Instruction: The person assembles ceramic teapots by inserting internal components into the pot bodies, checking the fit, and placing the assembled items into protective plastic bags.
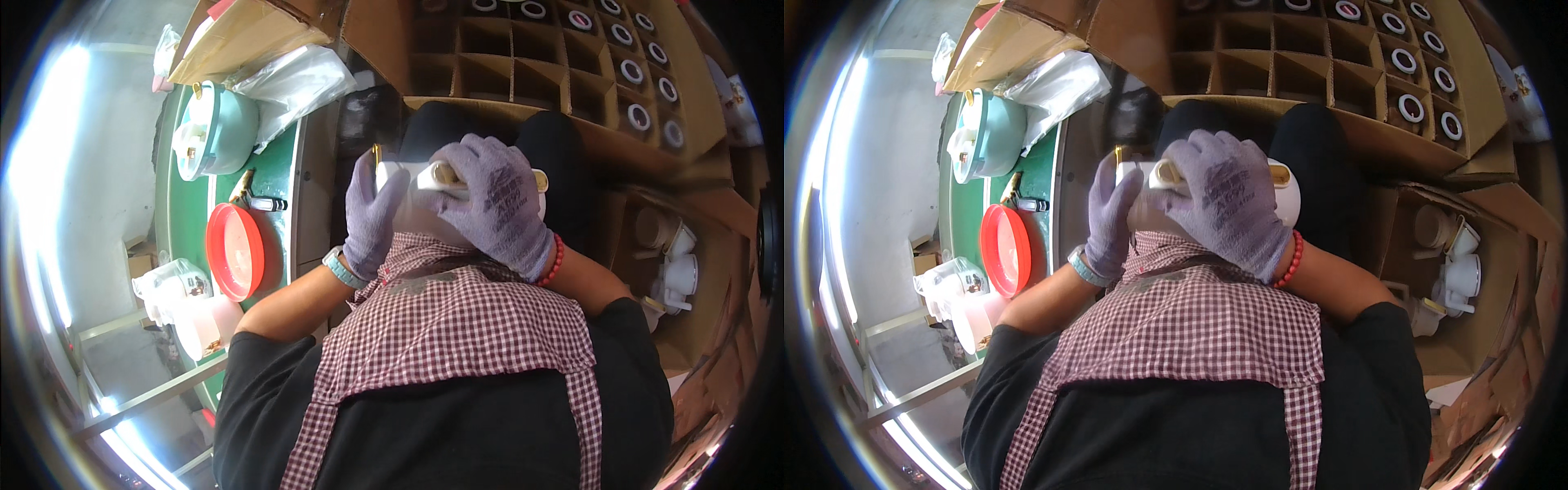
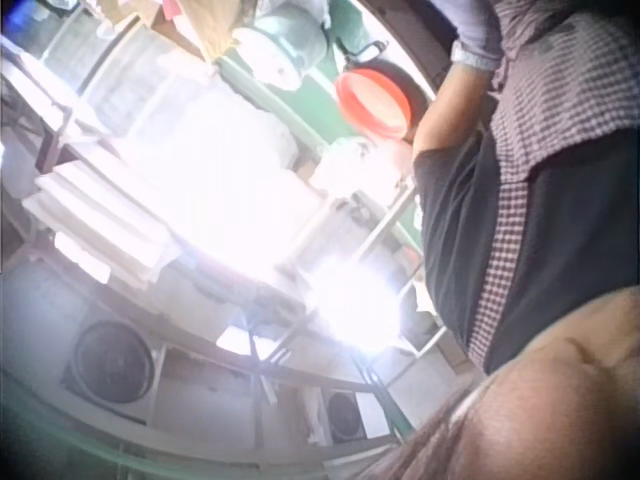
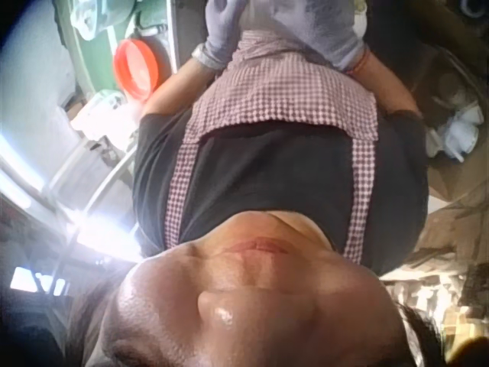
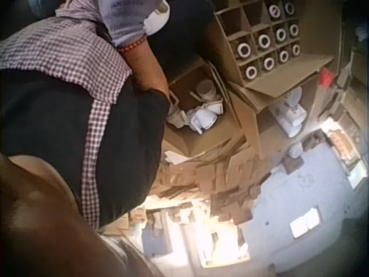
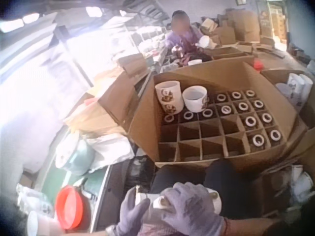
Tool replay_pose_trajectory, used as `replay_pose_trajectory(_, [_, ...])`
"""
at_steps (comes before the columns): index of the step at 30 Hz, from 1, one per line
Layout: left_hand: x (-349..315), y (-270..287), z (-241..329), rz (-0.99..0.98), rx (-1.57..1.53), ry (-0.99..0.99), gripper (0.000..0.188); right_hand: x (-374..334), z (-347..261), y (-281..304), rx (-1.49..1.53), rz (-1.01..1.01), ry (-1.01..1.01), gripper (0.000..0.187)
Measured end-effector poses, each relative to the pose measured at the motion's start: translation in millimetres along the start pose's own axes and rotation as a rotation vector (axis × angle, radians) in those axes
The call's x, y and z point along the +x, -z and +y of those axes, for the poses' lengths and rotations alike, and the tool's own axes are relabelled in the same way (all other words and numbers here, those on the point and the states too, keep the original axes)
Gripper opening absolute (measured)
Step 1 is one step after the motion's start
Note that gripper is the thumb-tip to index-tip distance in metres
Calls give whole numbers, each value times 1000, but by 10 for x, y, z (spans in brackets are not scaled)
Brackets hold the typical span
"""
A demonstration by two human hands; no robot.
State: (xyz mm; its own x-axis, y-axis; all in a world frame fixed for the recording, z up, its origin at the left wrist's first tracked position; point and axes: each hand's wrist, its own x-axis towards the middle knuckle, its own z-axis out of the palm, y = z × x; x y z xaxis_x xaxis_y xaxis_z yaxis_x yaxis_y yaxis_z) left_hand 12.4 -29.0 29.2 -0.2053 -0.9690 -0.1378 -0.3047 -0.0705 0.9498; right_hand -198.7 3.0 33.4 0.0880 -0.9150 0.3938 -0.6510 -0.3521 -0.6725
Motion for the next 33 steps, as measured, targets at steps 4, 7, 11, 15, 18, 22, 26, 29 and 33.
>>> replay_pose_trajectory(4, [-327, 528, -229, -177, 868, -919, 47, -4, 78, 106, 143, -39, 22, 45])
replay_pose_trajectory(7, [-305, 1270, -477, -608, 1451, -583, 52, 40, 199, 216, 147, -8, 40, 46])
replay_pose_trajectory(11, [-277, 816, -206, -123, -514, 764, 58, -49, 126, 93, 3, -77, 19, 59])
replay_pose_trajectory(15, [61, 385, -96, -110, -654, 615, 59, -151, -162, -12, -234, -10, 242, 67])
replay_pose_trajectory(18, [3, 231, 195, -257, -161, -72, 69, 27, -28, 166, -90, -189, 196, 60])
replay_pose_trajectory(22, [-277, 203, 534, -528, 320, -804, 80, 523, 152, 354, 43, -418, 321, 56])
replay_pose_trajectory(26, [291, 665, 394, -449, 386, -836, 78, 895, -27, 519, -448, -665, 545, 68])
replay_pose_trajectory(29, [1203, 1519, 237, 279, 832, -853, 47, 929, -365, 271, -786, -1154, 638, 76])
replay_pose_trajectory(33, [1928, 2196, -292, -31, 1061, -17, 43, 502, -328, -171, -653, -1328, 835, 50])
